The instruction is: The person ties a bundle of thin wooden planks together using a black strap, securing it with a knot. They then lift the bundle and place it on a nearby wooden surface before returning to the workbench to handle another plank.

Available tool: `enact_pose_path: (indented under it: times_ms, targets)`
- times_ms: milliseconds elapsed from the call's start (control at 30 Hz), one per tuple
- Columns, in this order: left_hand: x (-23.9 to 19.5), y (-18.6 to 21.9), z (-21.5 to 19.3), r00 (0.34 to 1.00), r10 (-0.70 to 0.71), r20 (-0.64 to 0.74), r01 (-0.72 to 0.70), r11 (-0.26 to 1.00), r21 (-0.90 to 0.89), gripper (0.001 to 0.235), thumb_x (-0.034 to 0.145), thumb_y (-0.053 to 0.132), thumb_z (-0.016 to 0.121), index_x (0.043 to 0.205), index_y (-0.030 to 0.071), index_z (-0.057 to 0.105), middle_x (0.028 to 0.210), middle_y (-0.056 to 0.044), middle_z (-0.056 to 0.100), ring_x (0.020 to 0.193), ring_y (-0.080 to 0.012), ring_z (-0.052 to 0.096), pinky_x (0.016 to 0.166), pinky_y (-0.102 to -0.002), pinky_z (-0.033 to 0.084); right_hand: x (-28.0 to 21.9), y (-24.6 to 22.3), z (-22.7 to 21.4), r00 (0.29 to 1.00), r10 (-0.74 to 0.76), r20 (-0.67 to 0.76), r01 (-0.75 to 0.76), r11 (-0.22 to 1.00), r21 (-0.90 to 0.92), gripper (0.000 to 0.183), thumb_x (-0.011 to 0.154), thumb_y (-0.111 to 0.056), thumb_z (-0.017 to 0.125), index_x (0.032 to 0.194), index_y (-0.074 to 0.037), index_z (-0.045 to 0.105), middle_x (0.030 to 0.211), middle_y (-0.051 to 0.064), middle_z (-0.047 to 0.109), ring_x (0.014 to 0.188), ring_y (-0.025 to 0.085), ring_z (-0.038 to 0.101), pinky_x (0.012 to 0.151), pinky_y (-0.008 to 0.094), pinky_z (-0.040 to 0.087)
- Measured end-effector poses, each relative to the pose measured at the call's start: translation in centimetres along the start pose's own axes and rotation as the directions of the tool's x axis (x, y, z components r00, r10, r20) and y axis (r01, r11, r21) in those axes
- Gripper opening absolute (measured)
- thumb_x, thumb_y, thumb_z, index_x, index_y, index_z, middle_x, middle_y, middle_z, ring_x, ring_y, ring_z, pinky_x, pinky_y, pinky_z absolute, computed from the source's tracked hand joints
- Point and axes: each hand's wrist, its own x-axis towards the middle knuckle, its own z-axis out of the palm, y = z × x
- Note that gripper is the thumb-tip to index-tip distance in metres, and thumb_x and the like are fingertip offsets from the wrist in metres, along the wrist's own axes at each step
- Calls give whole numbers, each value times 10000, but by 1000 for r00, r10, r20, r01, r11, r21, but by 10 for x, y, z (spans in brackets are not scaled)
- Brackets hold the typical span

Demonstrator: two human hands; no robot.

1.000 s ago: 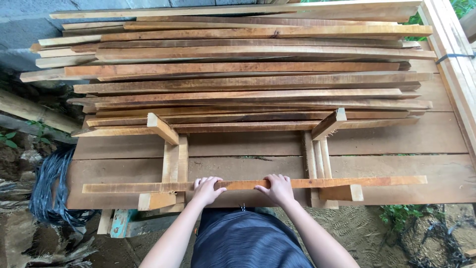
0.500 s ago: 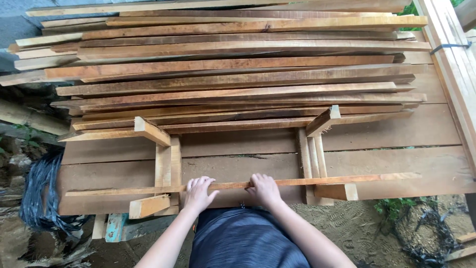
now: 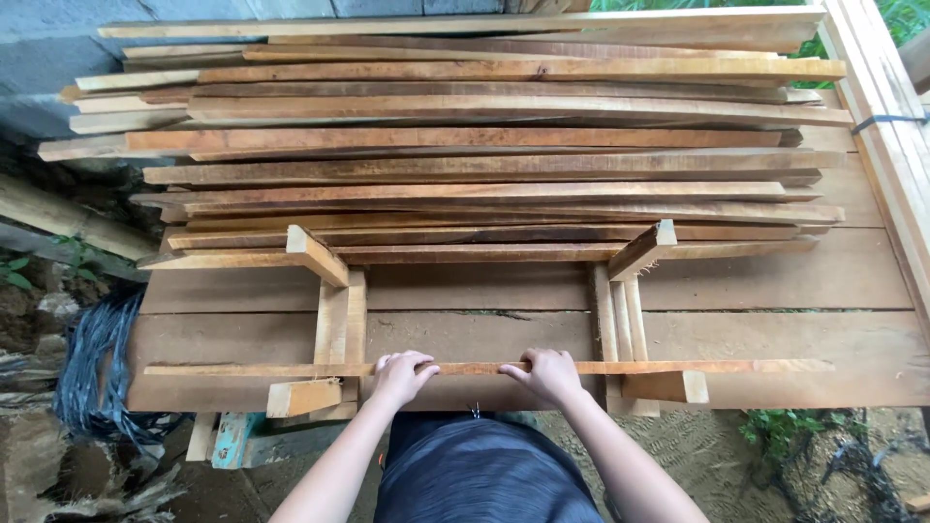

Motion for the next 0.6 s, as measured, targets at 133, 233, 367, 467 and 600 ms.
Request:
enact_pose_path:
  times_ms: [133, 233, 367, 467, 600]
  targets:
    - [5, -2, 2, 1000, 4, 19, -5, 1000, 16, 397, 958, 515, 635, 1322, 361, 674, 1365, 103, 676, 1329, -200, 578, 1225, -531, 268, 3, 8, 20, 992, -22, -125, 20, 1000, -22, 589, 861, -788, 551, 1037, -255, 731, 1037, -22, 755, 1091, 191, 684, 1058, 420, 448]
    - [-1, 6, -4, 999, 26, 35, -28, 997, 68, 410, 951, 489, 651, 1343, 367, 652, 1406, 102, 644, 1362, -202, 546, 1223, -530, 285, 0, 8, 29, 971, -45, -235, 40, 999, -27, 595, 821, -774, 625, 1083, -246, 701, 1053, -34, 714, 1108, 179, 648, 1083, 412, 424]
    - [2, 5, -4, 999, 38, 14, -39, 994, 106, 402, 939, 431, 669, 1335, 368, 648, 1382, 96, 636, 1340, -203, 552, 1194, -506, 336, 13, 14, 56, 887, -132, -442, 128, 991, -40, 577, 663, -698, 797, 1021, -271, 646, 966, -71, 625, 1028, 169, 623, 969, 381, 485]
    - [2, 7, -2, 999, 34, 3, -34, 992, 120, 363, 933, 408, 678, 1293, 358, 673, 1338, 86, 643, 1309, -214, 567, 1168, -497, 376, 18, 24, 65, 877, -147, -458, 153, 988, -24, 543, 690, -683, 796, 1006, -272, 633, 946, -65, 620, 1012, 170, 636, 927, 372, 505]
    - [2, 13, -7, 1000, -12, 22, 9, 991, 133, 334, 928, 420, 680, 1246, 318, 692, 1282, 64, 659, 1271, -216, 590, 1126, -478, 420, 1, 28, 41, 946, -33, -322, 36, 999, 1, 573, 795, -769, 651, 1054, -259, 667, 1017, -31, 707, 1114, 185, 648, 1058, 391, 424]
